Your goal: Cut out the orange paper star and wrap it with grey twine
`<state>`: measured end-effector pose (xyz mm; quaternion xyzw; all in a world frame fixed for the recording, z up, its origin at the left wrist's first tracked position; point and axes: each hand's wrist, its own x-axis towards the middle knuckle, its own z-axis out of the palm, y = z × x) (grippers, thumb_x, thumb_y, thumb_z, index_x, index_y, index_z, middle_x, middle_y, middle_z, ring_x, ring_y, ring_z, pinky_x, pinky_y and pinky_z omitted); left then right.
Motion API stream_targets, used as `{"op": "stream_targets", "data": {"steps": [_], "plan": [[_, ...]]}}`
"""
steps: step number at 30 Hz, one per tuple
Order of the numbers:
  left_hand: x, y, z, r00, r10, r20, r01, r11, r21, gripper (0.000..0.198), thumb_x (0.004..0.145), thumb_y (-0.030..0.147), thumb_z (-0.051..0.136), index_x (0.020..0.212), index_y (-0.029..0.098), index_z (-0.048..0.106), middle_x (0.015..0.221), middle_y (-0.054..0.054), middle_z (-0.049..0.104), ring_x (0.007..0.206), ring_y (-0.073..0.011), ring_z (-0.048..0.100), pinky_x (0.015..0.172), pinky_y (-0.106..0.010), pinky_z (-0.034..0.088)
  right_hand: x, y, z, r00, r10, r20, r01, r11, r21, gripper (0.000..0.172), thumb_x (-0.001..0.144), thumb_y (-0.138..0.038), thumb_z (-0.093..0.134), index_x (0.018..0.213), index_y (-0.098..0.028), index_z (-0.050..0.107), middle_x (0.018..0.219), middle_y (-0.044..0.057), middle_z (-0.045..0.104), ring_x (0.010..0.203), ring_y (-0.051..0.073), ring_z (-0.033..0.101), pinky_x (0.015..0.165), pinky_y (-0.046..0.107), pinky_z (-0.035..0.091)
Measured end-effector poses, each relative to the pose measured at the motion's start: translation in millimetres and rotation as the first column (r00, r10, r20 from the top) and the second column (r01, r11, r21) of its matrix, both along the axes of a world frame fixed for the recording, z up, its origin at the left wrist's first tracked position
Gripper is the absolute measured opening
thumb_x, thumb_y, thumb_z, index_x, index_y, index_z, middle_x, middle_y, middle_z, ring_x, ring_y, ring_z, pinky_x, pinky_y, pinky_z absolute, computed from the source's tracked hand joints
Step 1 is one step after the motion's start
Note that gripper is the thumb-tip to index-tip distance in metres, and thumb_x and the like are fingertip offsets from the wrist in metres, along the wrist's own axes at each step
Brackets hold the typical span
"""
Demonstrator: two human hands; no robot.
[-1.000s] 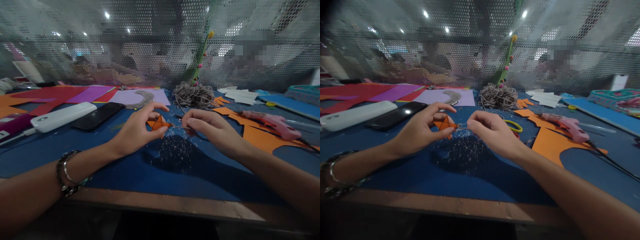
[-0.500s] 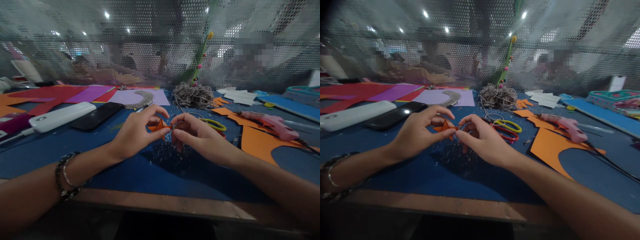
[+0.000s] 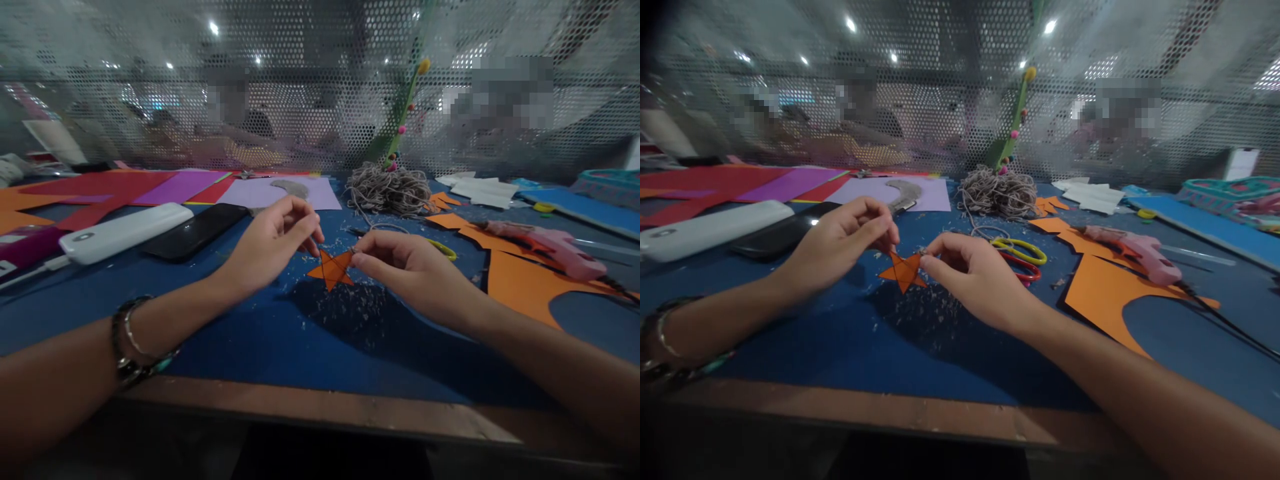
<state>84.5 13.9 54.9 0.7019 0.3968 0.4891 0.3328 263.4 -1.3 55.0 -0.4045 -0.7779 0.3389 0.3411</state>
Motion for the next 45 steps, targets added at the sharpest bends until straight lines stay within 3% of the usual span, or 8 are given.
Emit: {"op": "stream_targets", "data": {"steps": [4, 9, 17, 24, 29, 37, 42, 45], "plan": [[-3.4, 7.8, -1.9, 0.993, -0.002, 0.114, 0.01, 0.997, -0.073, 0.019, 0.087, 0.019, 0.037, 0.068, 0.019, 0.039, 0.048, 0.008, 0.04, 0.041, -0.0048, 0.043, 0.048, -0.019, 0.037, 0.3, -0.5, -0.7, 1.0, 0.004, -0.005, -0.005, 1.0, -0.01, 0.015, 0.078, -0.027, 0.048, 0.071, -0.015, 0.053, 0.058, -0.003, 0.045, 0.049, 0.006, 0.037, 0.044, 0.019, 0.028], [-5.0, 8.5, -2.7, 0.996, -0.024, 0.082, 0.031, 0.996, -0.085, 0.032, 0.088, 0.022, 0.034, 0.057, 0.019, 0.035, 0.043, 0.008, 0.032, 0.037, -0.0041, 0.036, 0.045, -0.02, 0.031, 0.8, -0.5, 0.5, 1.0, 0.001, -0.005, -0.001, 1.0, 0.01, 0.015, 0.078, -0.026, 0.047, 0.07, -0.015, 0.052, 0.057, -0.003, 0.044, 0.049, 0.006, 0.037, 0.044, 0.019, 0.028], [-2.9, 8.5, -3.1, 0.999, -0.016, 0.046, 0.023, 0.987, -0.157, 0.012, 0.077, 0.017, 0.054, 0.069, 0.016, 0.044, 0.057, 0.007, 0.05, 0.043, -0.0027, 0.045, 0.048, -0.017, 0.035, 2.2, -0.8, 1.2, 1.0, 0.013, 0.028, -0.012, 1.0, -0.007, 0.015, 0.079, -0.027, 0.046, 0.071, -0.015, 0.053, 0.058, -0.003, 0.044, 0.048, 0.006, 0.036, 0.044, 0.019, 0.028], [-3.0, 5.5, -3.2, 0.992, -0.114, 0.051, 0.121, 0.98, -0.155, 0.036, 0.088, 0.029, 0.036, 0.054, 0.017, 0.038, 0.042, 0.007, 0.04, 0.038, -0.0041, 0.038, 0.042, -0.016, 0.031, 1.7, -0.4, 2.5, 0.999, 0.005, 0.033, -0.004, 1.0, -0.027, 0.015, 0.078, -0.026, 0.047, 0.07, -0.015, 0.053, 0.059, -0.002, 0.045, 0.05, 0.006, 0.037, 0.044, 0.019, 0.03], [-2.4, 4.9, -1.1, 0.999, -0.038, 0.016, 0.04, 0.988, -0.149, 0.011, 0.079, 0.018, 0.052, 0.07, 0.016, 0.047, 0.06, 0.006, 0.051, 0.042, -0.0022, 0.043, 0.045, -0.015, 0.035, 2.5, -0.1, 2.5, 0.999, 0.02, 0.05, -0.019, 1.0, -0.017, 0.015, 0.079, -0.027, 0.047, 0.071, -0.015, 0.052, 0.058, -0.003, 0.044, 0.049, 0.006, 0.037, 0.044, 0.018, 0.029], [-1.9, 3.2, -3.2, 0.969, -0.19, 0.16, 0.211, 0.969, -0.126, 0.022, 0.088, 0.024, 0.037, 0.067, 0.02, 0.037, 0.044, 0.009, 0.033, 0.037, -0.0046, 0.034, 0.042, -0.017, 0.028, 2.9, -0.3, 2.5, 0.997, 0.026, 0.067, -0.025, 0.999, -0.021, 0.016, 0.08, -0.027, 0.046, 0.072, -0.015, 0.053, 0.058, -0.003, 0.044, 0.048, 0.006, 0.035, 0.043, 0.019, 0.029], [-3.1, 3.3, -4.1, 0.974, -0.164, 0.158, 0.185, 0.974, -0.132, 0.042, 0.088, 0.037, 0.038, 0.05, 0.018, 0.037, 0.041, 0.006, 0.029, 0.037, -0.0049, 0.031, 0.043, -0.02, 0.029, 3.8, -0.8, 2.2, 0.997, 0.027, 0.066, -0.026, 1.0, -0.01, 0.016, 0.08, -0.027, 0.046, 0.072, -0.015, 0.053, 0.06, -0.002, 0.046, 0.05, 0.006, 0.038, 0.045, 0.019, 0.029], [-4.8, 5.6, -5.4, 0.99, -0.114, 0.087, 0.124, 0.984, -0.129, 0.042, 0.087, 0.038, 0.038, 0.052, 0.016, 0.047, 0.046, 0.004, 0.038, 0.041, -0.0057, 0.036, 0.043, -0.02, 0.031, 3.9, 0.0, 2.5, 0.996, 0.04, 0.08, -0.041, 0.999, 0.001, 0.017, 0.08, -0.028, 0.045, 0.072, -0.015, 0.053, 0.059, -0.002, 0.045, 0.05, 0.006, 0.037, 0.045, 0.019, 0.029]]}}
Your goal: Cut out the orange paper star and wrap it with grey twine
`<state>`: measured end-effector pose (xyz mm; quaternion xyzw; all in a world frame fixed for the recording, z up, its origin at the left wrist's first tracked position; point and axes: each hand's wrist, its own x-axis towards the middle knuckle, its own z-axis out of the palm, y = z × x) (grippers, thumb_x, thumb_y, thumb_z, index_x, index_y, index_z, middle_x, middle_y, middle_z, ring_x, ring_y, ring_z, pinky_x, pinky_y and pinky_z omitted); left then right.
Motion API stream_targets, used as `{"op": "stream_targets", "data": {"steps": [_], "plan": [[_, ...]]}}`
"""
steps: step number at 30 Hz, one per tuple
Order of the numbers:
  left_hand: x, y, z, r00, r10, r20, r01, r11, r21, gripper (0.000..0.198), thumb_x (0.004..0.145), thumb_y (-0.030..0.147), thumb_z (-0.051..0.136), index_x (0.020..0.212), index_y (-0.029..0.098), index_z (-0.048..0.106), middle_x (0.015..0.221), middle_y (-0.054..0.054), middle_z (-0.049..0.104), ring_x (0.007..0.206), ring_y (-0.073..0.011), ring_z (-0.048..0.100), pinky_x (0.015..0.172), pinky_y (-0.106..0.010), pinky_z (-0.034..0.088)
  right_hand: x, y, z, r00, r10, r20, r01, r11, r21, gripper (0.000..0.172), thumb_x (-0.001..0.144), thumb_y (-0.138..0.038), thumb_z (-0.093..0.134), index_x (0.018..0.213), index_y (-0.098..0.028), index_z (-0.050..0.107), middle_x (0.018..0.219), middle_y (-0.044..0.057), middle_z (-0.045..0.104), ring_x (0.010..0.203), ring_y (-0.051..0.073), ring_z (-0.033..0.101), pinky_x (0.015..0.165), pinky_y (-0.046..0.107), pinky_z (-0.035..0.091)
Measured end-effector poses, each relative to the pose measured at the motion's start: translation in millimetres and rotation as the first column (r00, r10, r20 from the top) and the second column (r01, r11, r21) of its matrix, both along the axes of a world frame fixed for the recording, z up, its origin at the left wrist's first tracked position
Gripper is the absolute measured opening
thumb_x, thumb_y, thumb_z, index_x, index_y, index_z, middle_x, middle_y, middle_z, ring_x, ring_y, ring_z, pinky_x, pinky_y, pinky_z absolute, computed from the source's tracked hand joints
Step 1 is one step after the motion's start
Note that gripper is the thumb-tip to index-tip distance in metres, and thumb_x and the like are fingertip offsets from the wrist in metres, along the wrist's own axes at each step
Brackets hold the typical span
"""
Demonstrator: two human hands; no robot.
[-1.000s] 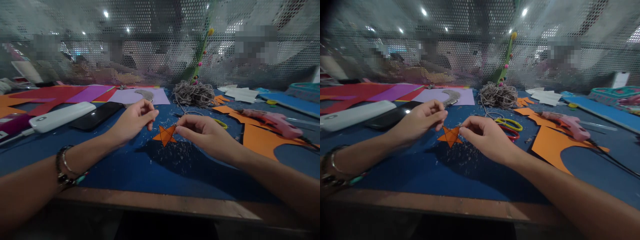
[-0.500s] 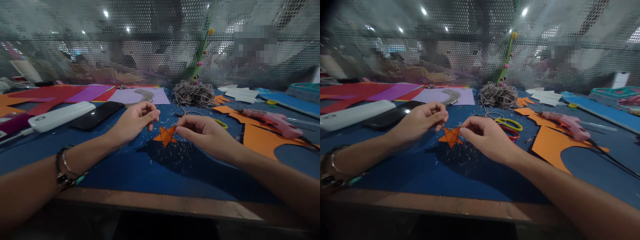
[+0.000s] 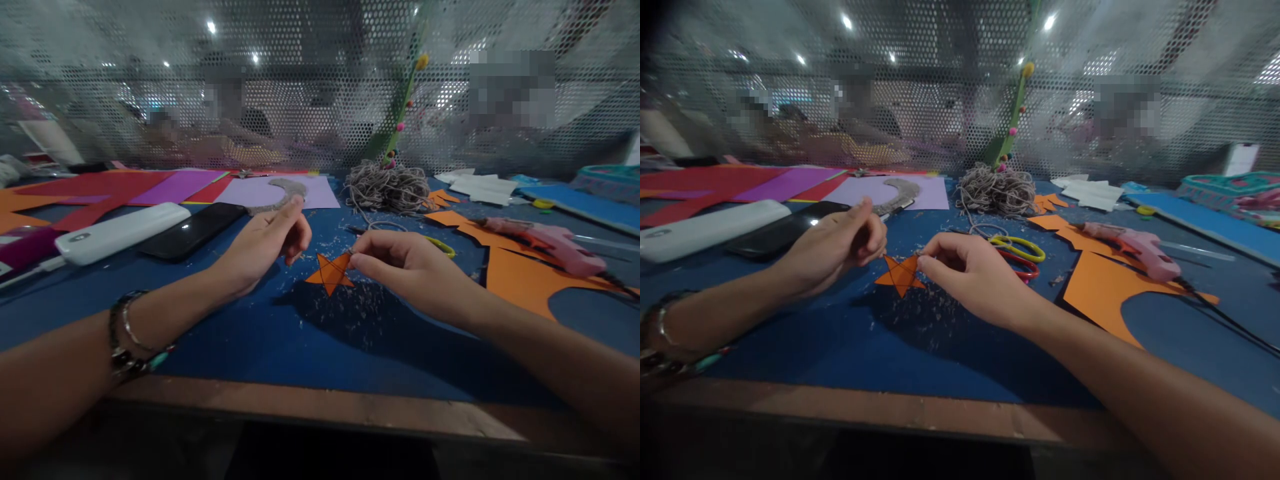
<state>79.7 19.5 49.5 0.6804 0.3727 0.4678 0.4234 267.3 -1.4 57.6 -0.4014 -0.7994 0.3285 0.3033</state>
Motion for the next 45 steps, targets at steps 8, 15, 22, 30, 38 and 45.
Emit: {"op": "stream_targets", "data": {"steps": [8, 15, 22, 30, 38, 45], "plan": [[4, -3, 2.1, 0.992, -0.032, -0.121, 0.043, 0.995, 0.094, 0.012, 0.076, 0.023, 0.055, 0.086, 0.016, 0.054, 0.08, 0.001, 0.056, 0.074, -0.0086, 0.055, 0.07, -0.018, 0.044, 0, 0, -0.8, 1.0, -0.013, 0.012, 0.013, 0.999, 0.029, 0.016, 0.08, -0.026, 0.046, 0.072, -0.015, 0.054, 0.057, -0.003, 0.044, 0.049, 0.006, 0.036, 0.045, 0.019, 0.028], [9, -17, -0.6, 0.966, -0.189, -0.177, 0.198, 0.98, 0.033, 0.012, 0.073, 0.024, 0.061, 0.081, 0.018, 0.054, 0.069, 0.003, 0.06, 0.059, -0.0095, 0.058, 0.056, -0.018, 0.047, -2, -3, 1.1, 1.0, -0.002, 0.009, 0.002, 0.998, 0.064, 0.015, 0.078, -0.023, 0.047, 0.068, -0.015, 0.052, 0.052, -0.005, 0.039, 0.046, 0.006, 0.034, 0.043, 0.019, 0.025], [13, -16, 1.5, 0.988, -0.146, -0.055, 0.144, 0.989, -0.043, 0.005, 0.072, 0.015, 0.061, 0.075, 0.017, 0.059, 0.06, 0.004, 0.059, 0.053, -0.0072, 0.056, 0.051, -0.015, 0.046, -3, -5, 1.6, 1.0, -0.011, -0.018, 0.013, 0.994, 0.107, 0.014, 0.079, -0.024, 0.046, 0.068, -0.015, 0.051, 0.053, -0.005, 0.04, 0.046, 0.005, 0.034, 0.042, 0.019, 0.024], [13, -13, -1.3, 0.981, -0.156, 0.118, 0.177, 0.964, -0.196, 0.009, 0.072, 0.015, 0.061, 0.08, 0.017, 0.065, 0.068, 0.003, 0.064, 0.058, -0.0067, 0.057, 0.054, -0.014, 0.046, -2, -6, 1.2, 0.995, -0.09, -0.03, 0.094, 0.979, 0.179, 0.015, 0.081, -0.029, 0.047, 0.072, -0.018, 0.054, 0.059, -0.001, 0.045, 0.052, 0.008, 0.038, 0.047, 0.021, 0.029], [13, -14, -4.6, 0.96, -0.148, 0.239, 0.209, 0.944, -0.254, 0.01, 0.069, 0.015, 0.064, 0.077, 0.02, 0.067, 0.068, 0.003, 0.064, 0.059, -0.0069, 0.058, 0.055, -0.015, 0.047, -2, -6, 1.2, 0.996, -0.067, -0.058, 0.076, 0.982, 0.173, 0.018, 0.08, -0.027, 0.047, 0.064, -0.019, 0.051, 0.056, -0.002, 0.039, 0.051, 0.008, 0.033, 0.046, 0.022, 0.026], [17, -17, 1.0, 0.929, -0.158, 0.336, 0.272, 0.905, -0.327, 0.012, 0.067, 0.008, 0.061, 0.07, 0.018, 0.066, 0.06, 0.004, 0.062, 0.053, -0.0057, 0.055, 0.048, -0.013, 0.045, 1, -3, 2.2, 0.996, -0.03, -0.079, 0.043, 0.986, 0.159, 0.018, 0.078, -0.024, 0.047, 0.062, -0.019, 0.049, 0.056, -0.003, 0.039, 0.053, 0.008, 0.034, 0.048, 0.022, 0.028]]}}
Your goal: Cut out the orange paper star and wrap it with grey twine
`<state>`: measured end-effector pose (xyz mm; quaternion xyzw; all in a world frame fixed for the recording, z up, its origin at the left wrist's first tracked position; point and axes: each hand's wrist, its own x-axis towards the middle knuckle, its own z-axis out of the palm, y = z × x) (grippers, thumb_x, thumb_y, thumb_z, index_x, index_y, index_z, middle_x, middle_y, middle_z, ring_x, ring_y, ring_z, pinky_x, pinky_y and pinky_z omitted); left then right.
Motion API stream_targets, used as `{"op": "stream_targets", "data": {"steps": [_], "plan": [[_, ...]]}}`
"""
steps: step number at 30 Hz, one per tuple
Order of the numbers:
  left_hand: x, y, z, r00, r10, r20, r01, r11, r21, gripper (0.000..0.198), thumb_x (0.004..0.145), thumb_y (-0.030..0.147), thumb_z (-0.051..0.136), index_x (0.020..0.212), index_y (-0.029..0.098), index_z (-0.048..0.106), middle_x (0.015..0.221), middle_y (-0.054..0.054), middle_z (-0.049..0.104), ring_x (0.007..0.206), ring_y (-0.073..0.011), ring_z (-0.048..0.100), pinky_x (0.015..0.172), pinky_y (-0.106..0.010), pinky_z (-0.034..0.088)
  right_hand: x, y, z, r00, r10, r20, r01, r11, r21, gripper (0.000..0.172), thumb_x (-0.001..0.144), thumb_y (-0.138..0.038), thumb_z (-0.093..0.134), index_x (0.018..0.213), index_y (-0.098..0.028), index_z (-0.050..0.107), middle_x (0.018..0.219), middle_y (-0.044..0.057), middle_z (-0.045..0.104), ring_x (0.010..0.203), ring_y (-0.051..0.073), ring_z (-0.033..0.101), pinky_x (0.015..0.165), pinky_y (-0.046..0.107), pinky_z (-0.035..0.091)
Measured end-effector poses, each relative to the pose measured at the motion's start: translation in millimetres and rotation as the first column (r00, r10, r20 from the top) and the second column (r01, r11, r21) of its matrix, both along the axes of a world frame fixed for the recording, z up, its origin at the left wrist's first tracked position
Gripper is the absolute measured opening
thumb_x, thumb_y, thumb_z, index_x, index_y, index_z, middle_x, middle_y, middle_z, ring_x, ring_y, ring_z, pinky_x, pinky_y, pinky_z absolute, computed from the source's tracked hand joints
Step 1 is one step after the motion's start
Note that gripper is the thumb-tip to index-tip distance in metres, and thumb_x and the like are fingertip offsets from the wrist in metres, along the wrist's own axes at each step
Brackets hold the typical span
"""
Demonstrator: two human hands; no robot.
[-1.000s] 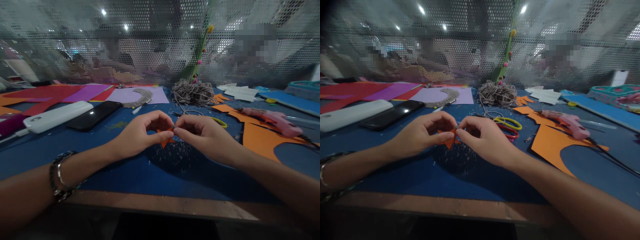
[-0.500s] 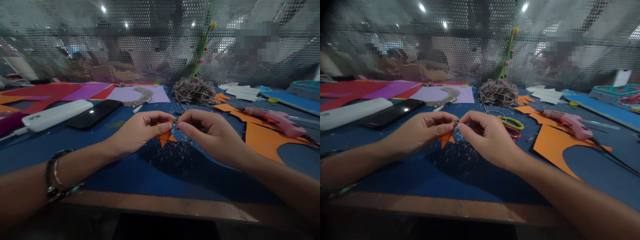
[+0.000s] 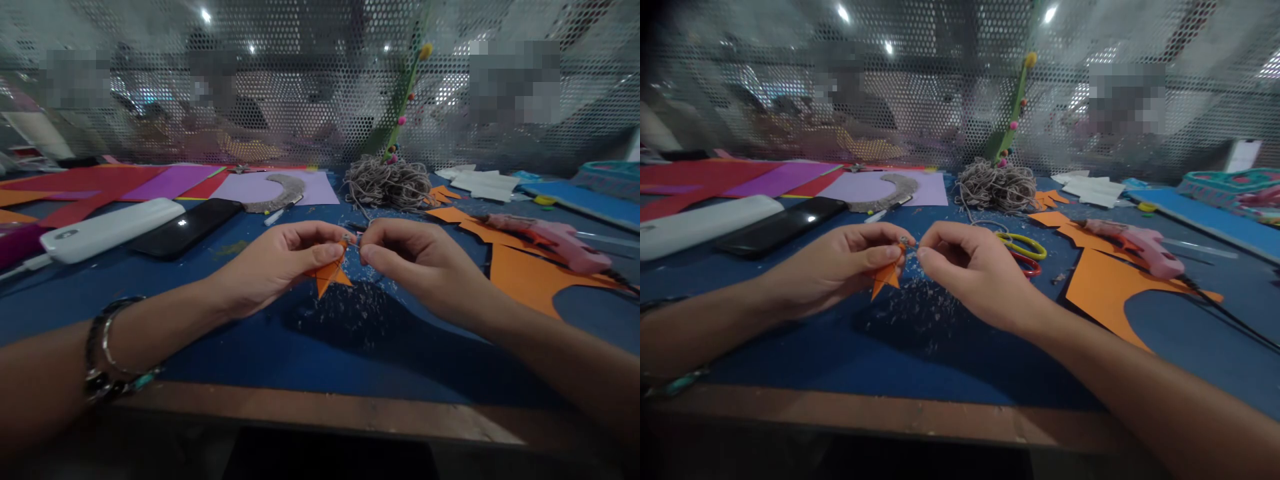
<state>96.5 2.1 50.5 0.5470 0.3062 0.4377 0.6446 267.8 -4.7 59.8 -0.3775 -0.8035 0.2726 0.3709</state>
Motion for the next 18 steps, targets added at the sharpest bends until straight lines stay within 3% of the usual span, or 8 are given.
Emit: {"op": "stream_targets", "data": {"steps": [8, 18], "plan": [[-1, -1, 1.6, 0.999, -0.046, 0.004, 0.046, 0.999, -0.013, 0.009, 0.067, 0.009, 0.063, 0.068, 0.018, 0.066, 0.056, 0.004, 0.059, 0.047, -0.0049, 0.052, 0.044, -0.013, 0.044, 3, 2, -0.1, 1.0, 0.018, -0.009, -0.019, 1.0, -0.013, 0.017, 0.078, -0.023, 0.046, 0.062, -0.018, 0.049, 0.056, -0.003, 0.04, 0.053, 0.008, 0.036, 0.049, 0.021, 0.028], [-10, 2, -1.5, 0.978, -0.208, -0.032, 0.211, 0.973, 0.091, 0.004, 0.07, 0.014, 0.066, 0.073, 0.017, 0.067, 0.06, 0.005, 0.059, 0.055, -0.0037, 0.053, 0.051, -0.011, 0.042, 2, 2, 1.5, 0.993, 0.113, -0.039, -0.115, 0.992, -0.048, 0.015, 0.075, -0.02, 0.048, 0.061, -0.016, 0.05, 0.053, -0.004, 0.04, 0.05, 0.006, 0.034, 0.045, 0.019, 0.027]]}}
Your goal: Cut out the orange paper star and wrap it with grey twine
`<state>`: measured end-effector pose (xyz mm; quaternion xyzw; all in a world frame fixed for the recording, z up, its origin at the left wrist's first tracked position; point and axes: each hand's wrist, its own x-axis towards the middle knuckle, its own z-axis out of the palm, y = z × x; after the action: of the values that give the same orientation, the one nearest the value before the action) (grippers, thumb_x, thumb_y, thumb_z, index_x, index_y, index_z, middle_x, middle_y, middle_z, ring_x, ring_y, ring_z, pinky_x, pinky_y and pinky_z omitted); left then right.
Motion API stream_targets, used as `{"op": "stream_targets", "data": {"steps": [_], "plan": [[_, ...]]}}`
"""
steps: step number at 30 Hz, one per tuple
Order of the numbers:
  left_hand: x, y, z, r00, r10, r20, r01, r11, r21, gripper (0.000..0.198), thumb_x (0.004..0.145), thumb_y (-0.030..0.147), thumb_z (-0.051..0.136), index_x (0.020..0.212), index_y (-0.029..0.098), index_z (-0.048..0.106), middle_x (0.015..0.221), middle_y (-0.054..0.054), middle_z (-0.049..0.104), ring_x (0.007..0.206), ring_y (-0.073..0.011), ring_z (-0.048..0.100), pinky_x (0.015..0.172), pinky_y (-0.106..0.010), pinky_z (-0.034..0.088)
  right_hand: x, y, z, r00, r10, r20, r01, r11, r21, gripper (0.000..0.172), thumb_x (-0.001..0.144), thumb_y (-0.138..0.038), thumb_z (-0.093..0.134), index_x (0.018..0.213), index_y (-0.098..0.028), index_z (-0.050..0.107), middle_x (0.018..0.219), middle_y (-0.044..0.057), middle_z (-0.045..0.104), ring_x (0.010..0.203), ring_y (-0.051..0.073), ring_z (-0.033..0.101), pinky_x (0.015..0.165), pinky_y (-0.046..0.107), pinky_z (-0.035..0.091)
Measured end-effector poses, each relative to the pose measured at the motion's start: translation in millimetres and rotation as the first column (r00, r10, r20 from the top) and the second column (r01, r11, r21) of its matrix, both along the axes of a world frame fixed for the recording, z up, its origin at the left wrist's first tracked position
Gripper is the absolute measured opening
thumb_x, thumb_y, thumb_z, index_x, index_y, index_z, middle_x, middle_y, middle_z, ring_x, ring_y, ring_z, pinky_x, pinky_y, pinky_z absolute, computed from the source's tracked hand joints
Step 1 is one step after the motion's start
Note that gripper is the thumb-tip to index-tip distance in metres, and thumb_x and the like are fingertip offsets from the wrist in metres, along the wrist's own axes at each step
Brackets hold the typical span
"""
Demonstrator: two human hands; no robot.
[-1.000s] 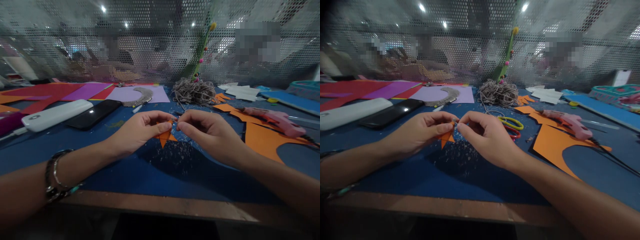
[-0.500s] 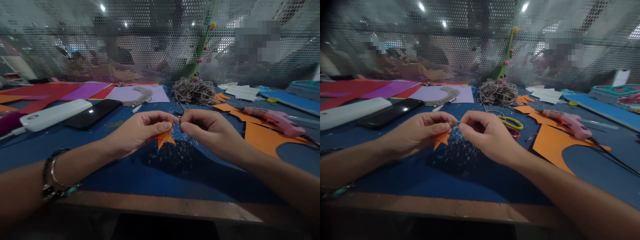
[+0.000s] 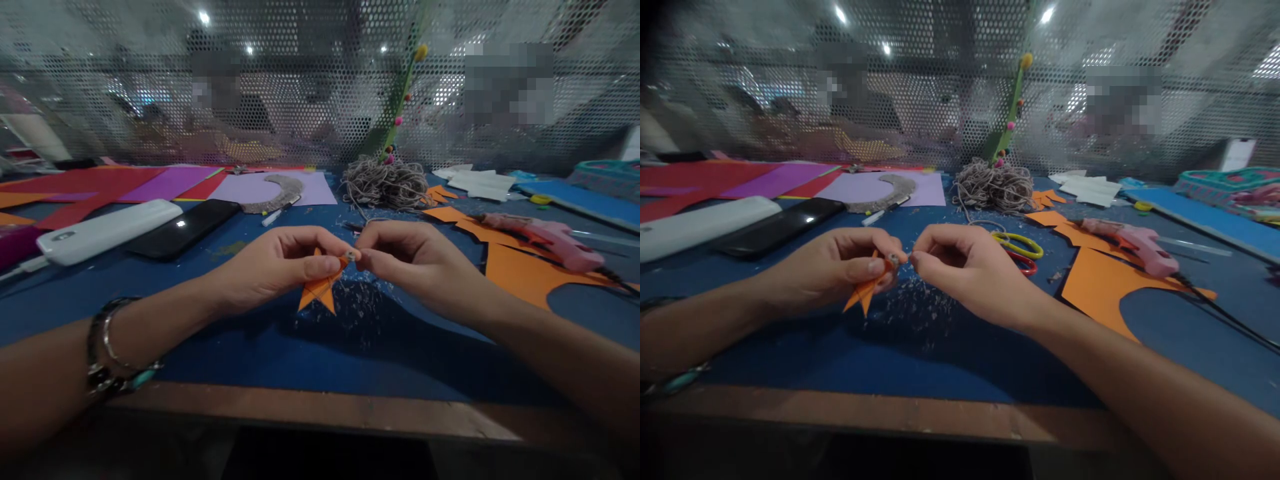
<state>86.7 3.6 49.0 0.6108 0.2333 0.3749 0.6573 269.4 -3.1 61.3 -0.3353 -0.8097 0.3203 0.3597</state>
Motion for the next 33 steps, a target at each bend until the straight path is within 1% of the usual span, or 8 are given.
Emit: {"op": "stream_targets", "data": {"steps": [4, 7, 12, 15, 18, 23, 28, 33], "plan": [[-0.2, -0.6, 2.8, 0.994, -0.022, -0.103, 0.031, 0.996, 0.087, 0.005, 0.071, 0.011, 0.064, 0.073, 0.015, 0.065, 0.064, 0.004, 0.056, 0.057, -0.0037, 0.051, 0.053, -0.012, 0.041, -0.6, -0.1, -0.8, 0.999, 0.042, 0.001, -0.042, 0.998, -0.042, 0.014, 0.074, -0.018, 0.048, 0.061, -0.015, 0.05, 0.053, -0.004, 0.038, 0.049, 0.005, 0.033, 0.045, 0.018, 0.027], [0.5, -2.8, 6.1, 0.986, -0.029, -0.162, 0.049, 0.991, 0.121, 0.017, 0.072, 0.008, 0.061, 0.086, 0.017, 0.061, 0.064, 0.006, 0.053, 0.056, -0.0032, 0.049, 0.051, -0.011, 0.039, -0.5, 0.9, -2.8, 0.998, 0.057, 0.013, -0.056, 0.996, -0.071, 0.014, 0.074, -0.018, 0.048, 0.061, -0.014, 0.049, 0.054, -0.005, 0.036, 0.05, 0.005, 0.032, 0.046, 0.018, 0.027], [0.6, -7.7, 9.2, 0.956, -0.121, -0.266, 0.137, 0.99, 0.041, 0.028, 0.073, 0.006, 0.058, 0.095, 0.02, 0.047, 0.062, 0.008, 0.051, 0.056, -0.0034, 0.05, 0.052, -0.012, 0.039, -0.4, 2.5, -3.4, 0.986, 0.153, 0.067, -0.14, 0.976, -0.17, 0.015, 0.078, -0.021, 0.048, 0.067, -0.012, 0.053, 0.059, -0.003, 0.044, 0.054, 0.006, 0.038, 0.051, 0.019, 0.032], [1.4, -9.2, 9.6, 0.94, -0.135, -0.314, 0.146, 0.989, 0.014, 0.031, 0.073, 0.006, 0.057, 0.096, 0.021, 0.042, 0.062, 0.008, 0.05, 0.056, -0.0035, 0.05, 0.052, -0.012, 0.039, 0.4, 3.3, -1.6, 0.977, 0.181, 0.114, -0.154, 0.966, -0.209, 0.016, 0.079, -0.023, 0.049, 0.068, -0.012, 0.055, 0.06, -0.002, 0.049, 0.056, 0.007, 0.043, 0.053, 0.019, 0.035], [2.4, -9.7, 9.9, 0.92, -0.127, -0.372, 0.139, 0.99, 0.004, 0.032, 0.074, 0.008, 0.057, 0.097, 0.021, 0.039, 0.064, 0.009, 0.052, 0.054, -0.0021, 0.048, 0.049, -0.011, 0.035, 1.2, 3.9, -0.7, 0.972, 0.176, 0.154, -0.131, 0.955, -0.265, 0.018, 0.079, -0.027, 0.049, 0.069, -0.013, 0.056, 0.063, -0.003, 0.053, 0.059, 0.007, 0.046, 0.056, 0.019, 0.036], [3.7, -9.5, 7.8, 0.893, -0.095, -0.44, 0.092, 0.995, -0.027, 0.036, 0.073, 0.01, 0.057, 0.101, 0.021, 0.037, 0.065, 0.008, 0.054, 0.051, -0.0027, 0.047, 0.047, -0.012, 0.034, 0.4, 2.9, -0.8, 0.962, 0.119, 0.247, -0.027, 0.938, -0.347, 0.02, 0.078, -0.031, 0.051, 0.068, -0.016, 0.059, 0.065, -0.004, 0.054, 0.059, 0.007, 0.046, 0.057, 0.019, 0.034], [4.1, -7.0, 2.5, 0.889, -0.071, -0.453, 0.063, 0.997, -0.033, 0.037, 0.073, 0.013, 0.058, 0.101, 0.021, 0.036, 0.067, 0.008, 0.052, 0.055, -0.0033, 0.048, 0.052, -0.013, 0.037, -2.0, 0.2, 1.1, 0.945, 0.053, 0.323, 0.055, 0.947, -0.317, 0.021, 0.076, -0.032, 0.053, 0.064, -0.016, 0.059, 0.057, -0.005, 0.05, 0.053, 0.006, 0.041, 0.049, 0.019, 0.029], [2.7, -2.7, 1.0, 0.859, -0.042, -0.51, 0.048, 0.999, 0.0, 0.032, 0.073, 0.016, 0.059, 0.101, 0.019, 0.042, 0.065, 0.008, 0.05, 0.054, -0.0029, 0.044, 0.051, -0.013, 0.034, -3.7, -0.6, 0.5, 0.948, 0.027, 0.316, 0.063, 0.961, -0.27, 0.02, 0.075, -0.029, 0.053, 0.063, -0.015, 0.059, 0.055, -0.005, 0.047, 0.049, 0.005, 0.037, 0.045, 0.019, 0.025]]}}
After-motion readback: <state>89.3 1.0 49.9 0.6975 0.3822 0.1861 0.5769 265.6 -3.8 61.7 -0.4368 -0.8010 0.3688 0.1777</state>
